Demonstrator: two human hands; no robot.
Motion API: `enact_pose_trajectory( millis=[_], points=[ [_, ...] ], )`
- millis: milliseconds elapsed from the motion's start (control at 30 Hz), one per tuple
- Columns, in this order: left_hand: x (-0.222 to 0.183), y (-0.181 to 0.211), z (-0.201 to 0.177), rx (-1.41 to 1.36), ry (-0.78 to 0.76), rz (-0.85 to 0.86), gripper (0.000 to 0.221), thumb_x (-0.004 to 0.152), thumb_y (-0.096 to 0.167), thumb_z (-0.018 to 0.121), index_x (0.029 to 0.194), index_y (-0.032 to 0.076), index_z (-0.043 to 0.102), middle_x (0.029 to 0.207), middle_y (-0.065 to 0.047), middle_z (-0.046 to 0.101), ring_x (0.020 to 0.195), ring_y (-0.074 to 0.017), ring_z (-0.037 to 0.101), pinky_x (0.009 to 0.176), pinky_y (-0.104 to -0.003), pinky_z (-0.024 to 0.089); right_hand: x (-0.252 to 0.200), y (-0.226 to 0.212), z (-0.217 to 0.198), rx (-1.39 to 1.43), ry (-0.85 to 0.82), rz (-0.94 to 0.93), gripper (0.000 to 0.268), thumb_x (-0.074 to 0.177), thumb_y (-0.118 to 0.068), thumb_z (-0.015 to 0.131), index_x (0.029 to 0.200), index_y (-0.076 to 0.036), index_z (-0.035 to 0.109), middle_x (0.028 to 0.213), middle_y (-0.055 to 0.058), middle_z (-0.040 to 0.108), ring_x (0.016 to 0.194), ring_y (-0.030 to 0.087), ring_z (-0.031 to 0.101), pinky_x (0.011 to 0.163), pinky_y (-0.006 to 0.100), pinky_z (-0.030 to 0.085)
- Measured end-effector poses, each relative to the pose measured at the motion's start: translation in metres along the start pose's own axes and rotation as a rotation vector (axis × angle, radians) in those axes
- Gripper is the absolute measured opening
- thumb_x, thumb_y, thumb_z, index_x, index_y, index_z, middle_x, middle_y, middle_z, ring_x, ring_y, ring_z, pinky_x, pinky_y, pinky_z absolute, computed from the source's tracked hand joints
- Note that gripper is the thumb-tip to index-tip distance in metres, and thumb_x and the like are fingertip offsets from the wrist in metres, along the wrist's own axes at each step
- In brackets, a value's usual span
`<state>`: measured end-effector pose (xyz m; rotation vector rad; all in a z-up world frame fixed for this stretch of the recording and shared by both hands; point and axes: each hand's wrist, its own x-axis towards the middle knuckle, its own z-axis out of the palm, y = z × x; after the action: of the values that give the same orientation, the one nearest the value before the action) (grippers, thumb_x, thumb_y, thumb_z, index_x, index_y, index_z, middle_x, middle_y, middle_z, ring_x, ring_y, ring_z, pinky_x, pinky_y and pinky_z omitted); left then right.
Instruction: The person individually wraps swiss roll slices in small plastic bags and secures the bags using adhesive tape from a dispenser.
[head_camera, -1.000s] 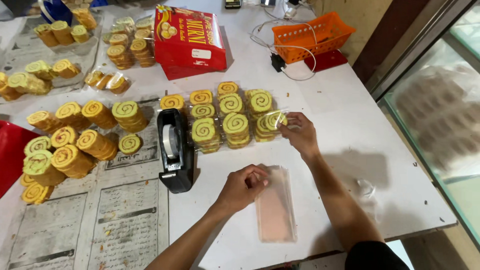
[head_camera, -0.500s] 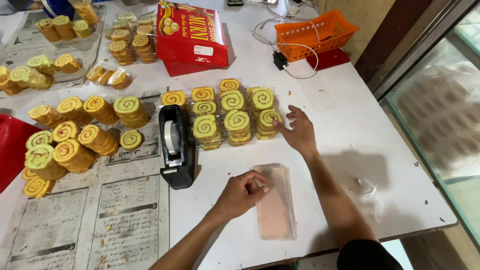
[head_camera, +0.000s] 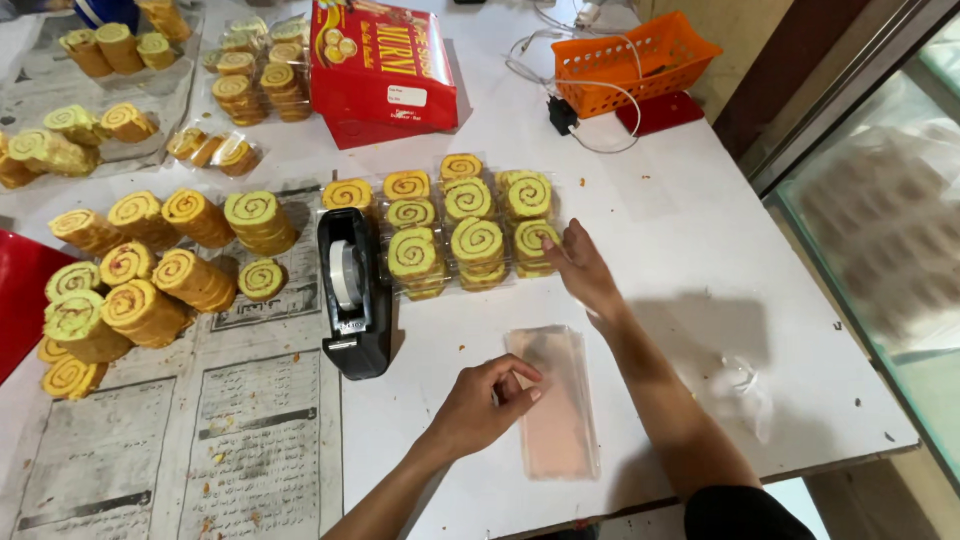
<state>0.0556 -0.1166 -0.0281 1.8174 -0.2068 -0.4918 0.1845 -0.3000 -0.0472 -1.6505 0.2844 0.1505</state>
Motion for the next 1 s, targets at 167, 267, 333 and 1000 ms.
enact_pose_trajectory(
  millis=[167,267,333,1000],
  points=[
    [-0.005,-0.001,-0.001,0.047,-0.037,0.023,0.01,0.086,0.018,0.066,0.095,0.014,0.068,0.062,0.004,0.05,0.057,-0.0077,0.046,0.06,-0.022,0.041,0.009,0.01,-0.007,0.114,-0.053,-0.014,0.093,0.078,-0.042,0.06,0.149,-0.013,0.009,0.155,0.015,0.016,0.142,0.027,0.025,0.111,0.037,0.027],
    [-0.007,-0.003,0.0,0.032,-0.038,0.027,0.009,0.086,0.017,0.066,0.094,0.014,0.068,0.06,0.005,0.05,0.057,-0.0081,0.045,0.06,-0.022,0.042,0.014,0.015,-0.01,0.186,-0.031,-0.002,0.086,0.081,-0.037,0.059,0.149,-0.014,0.012,0.155,0.012,0.019,0.142,0.02,0.027,0.112,0.032,0.023],
    [-0.007,-0.003,0.0,0.037,-0.041,0.039,0.009,0.086,0.017,0.065,0.094,0.014,0.067,0.06,0.005,0.049,0.056,-0.0078,0.045,0.06,-0.022,0.041,0.021,0.018,-0.013,0.187,0.027,-0.047,0.085,0.081,-0.037,0.06,0.149,-0.012,0.014,0.155,0.013,0.018,0.142,0.023,0.024,0.113,0.034,0.025],
    [-0.032,-0.058,0.032,0.88,-0.137,0.576,0.043,0.085,0.044,0.062,0.107,0.008,0.067,0.11,-0.005,0.057,0.106,-0.0301,0.046,0.09,-0.047,0.034,-0.192,0.053,-0.039,-0.734,-0.152,-0.856,0.03,0.072,-0.016,0.077,0.099,-0.008,0.068,0.098,0.003,0.071,0.09,0.019,0.065,0.083,0.033,0.051]
  ],
)
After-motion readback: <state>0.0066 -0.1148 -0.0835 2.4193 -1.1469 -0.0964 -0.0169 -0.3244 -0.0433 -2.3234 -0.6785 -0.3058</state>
